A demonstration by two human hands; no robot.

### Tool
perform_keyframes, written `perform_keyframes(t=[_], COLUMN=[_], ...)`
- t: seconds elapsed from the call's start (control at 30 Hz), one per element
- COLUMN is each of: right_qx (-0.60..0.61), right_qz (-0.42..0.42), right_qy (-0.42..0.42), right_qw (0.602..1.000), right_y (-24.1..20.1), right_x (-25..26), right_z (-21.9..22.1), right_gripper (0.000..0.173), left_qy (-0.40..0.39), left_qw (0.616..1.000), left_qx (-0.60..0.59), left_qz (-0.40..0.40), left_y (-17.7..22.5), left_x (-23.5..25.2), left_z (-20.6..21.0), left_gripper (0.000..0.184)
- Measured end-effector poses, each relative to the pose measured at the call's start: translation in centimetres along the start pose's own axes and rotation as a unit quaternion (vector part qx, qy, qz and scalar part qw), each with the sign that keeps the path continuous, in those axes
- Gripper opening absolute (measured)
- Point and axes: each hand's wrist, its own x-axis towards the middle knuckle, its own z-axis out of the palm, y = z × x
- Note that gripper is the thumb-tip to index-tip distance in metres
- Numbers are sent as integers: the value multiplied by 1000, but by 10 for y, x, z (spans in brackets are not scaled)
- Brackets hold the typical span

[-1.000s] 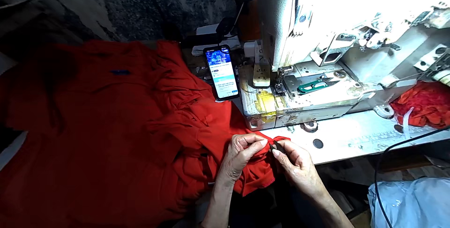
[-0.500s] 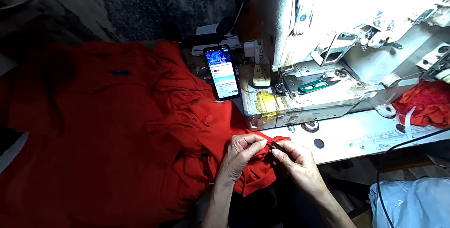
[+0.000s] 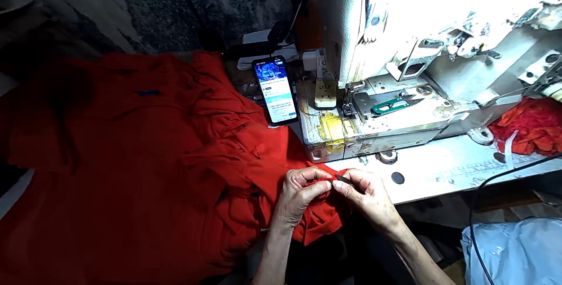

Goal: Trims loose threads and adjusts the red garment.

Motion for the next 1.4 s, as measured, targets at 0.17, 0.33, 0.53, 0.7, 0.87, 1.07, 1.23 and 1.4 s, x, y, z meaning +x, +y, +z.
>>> perform_keyframes(t=[0.17, 0.33, 0.53, 0.7, 0.87, 1.07, 1.23, 1.4], right_qx=[107, 69, 86, 233, 188, 41, -49, -131], right_qz=[37, 59, 57, -10, 12, -40, -125, -107], right_qy=[-38, -10, -24, -256, -110, 93, 170, 161], right_qw=[993, 996, 994, 938, 976, 994, 976, 972], right_y=[-6, -7, -3, -9, -7, -11, -18, -24], right_x=[2, 2, 8, -3, -19, -22, -15, -5], right_z=[-3, 1, -1, -18, -17, 5, 21, 26], right_gripper=[15, 15, 18, 14, 20, 13, 18, 18], left_qy=[-8, -9, 8, 33, 3, -11, -7, -15], left_qw=[1000, 997, 997, 997, 998, 999, 999, 998], left_qx=[16, 60, 64, 64, 66, 44, 22, 32], left_qz=[3, 42, 46, 11, -9, 9, 26, 49], left_y=[0, -4, -5, -2, 2, -2, -2, -5], left_x=[1, 2, 1, 2, 5, 5, 4, 4], left_z=[0, 2, 4, 7, 2, -4, 0, 0], left_gripper=[9, 6, 8, 7, 5, 14, 38, 53])
